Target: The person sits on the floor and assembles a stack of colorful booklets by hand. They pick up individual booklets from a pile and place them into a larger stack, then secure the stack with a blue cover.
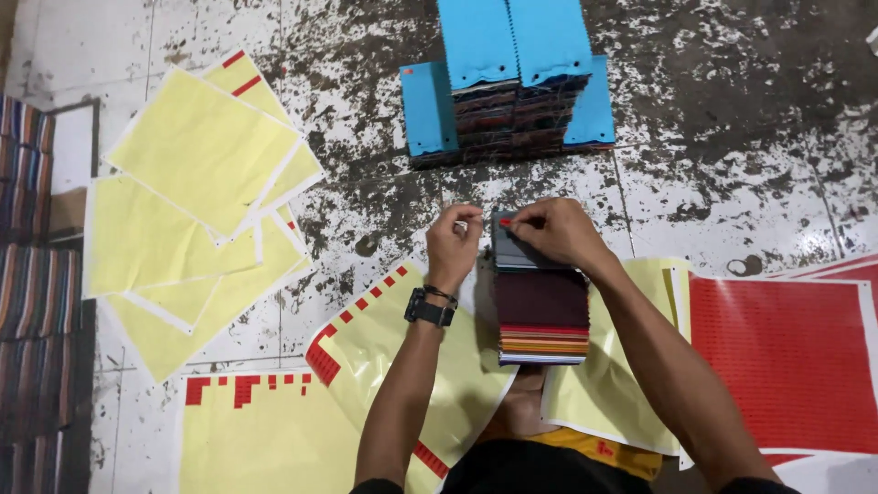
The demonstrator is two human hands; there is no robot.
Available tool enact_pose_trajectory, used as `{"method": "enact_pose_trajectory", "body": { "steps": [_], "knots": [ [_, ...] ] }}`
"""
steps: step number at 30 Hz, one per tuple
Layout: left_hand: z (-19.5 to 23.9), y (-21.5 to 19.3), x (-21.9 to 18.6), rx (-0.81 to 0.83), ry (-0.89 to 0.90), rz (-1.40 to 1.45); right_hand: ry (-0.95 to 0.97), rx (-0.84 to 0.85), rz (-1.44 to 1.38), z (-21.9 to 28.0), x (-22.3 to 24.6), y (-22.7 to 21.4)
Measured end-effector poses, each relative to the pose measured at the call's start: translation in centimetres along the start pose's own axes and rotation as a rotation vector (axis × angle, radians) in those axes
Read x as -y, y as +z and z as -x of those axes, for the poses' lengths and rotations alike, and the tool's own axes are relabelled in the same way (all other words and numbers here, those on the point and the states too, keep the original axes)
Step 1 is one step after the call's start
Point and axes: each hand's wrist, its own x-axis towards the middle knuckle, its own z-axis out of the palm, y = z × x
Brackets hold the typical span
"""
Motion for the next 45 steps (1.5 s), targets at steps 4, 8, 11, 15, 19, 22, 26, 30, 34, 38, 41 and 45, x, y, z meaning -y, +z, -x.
{"method": "enact_pose_trajectory", "body": {
  "steps": [4,8,11,15,19,22,26,30,34,38,41,45],
  "knots": [
    [0.3,0.8,0.8,0.017,0.055,-0.012,0.038,-0.028,0.054,-0.2,-1.0,0.9],
    [0.1,1.1,-0.2,0.007,0.08,0.035,0.06,-0.026,0.069,-0.2,-0.8,0.8],
    [-0.4,1.6,-0.1,0.046,0.07,0.1,0.065,-0.053,0.084,-0.3,-1.2,1.2],
    [-0.9,2.4,0.1,0.054,0.079,0.089,0.069,-0.065,0.1,-0.5,-1.8,1.5],
    [-1.2,2.2,-0.2,0.12,-0.002,-0.005,0.076,-0.042,0.183,-0.6,-1.3,1.8],
    [-1.3,2.1,-0.6,0.158,-0.117,0.028,0.073,-0.005,0.221,-0.6,-1.6,1.9],
    [-1.8,2.9,-0.2,0.162,-0.153,0.026,-0.049,-0.079,0.351,-0.3,-1.9,1.7],
    [-2.4,2.8,-0.6,0.183,-0.178,0.044,-0.146,-0.209,0.5,-0.3,-2.3,1.2],
    [-2.1,2.1,-0.6,0.216,-0.215,0.088,-0.198,-0.225,0.462,-0.2,-1.8,1.0],
    [-1.8,1.8,-1.2,0.21,-0.213,0.136,-0.239,-0.245,0.523,-0.3,-0.8,1.2],
    [-1.9,1.9,-0.4,0.202,-0.216,0.141,-0.283,-0.24,0.582,-0.7,-1.3,1.4],
    [-1.9,1.7,0.1,0.213,-0.178,0.172,-0.455,-0.288,0.69,-0.2,-1.3,1.0]
  ]
}}
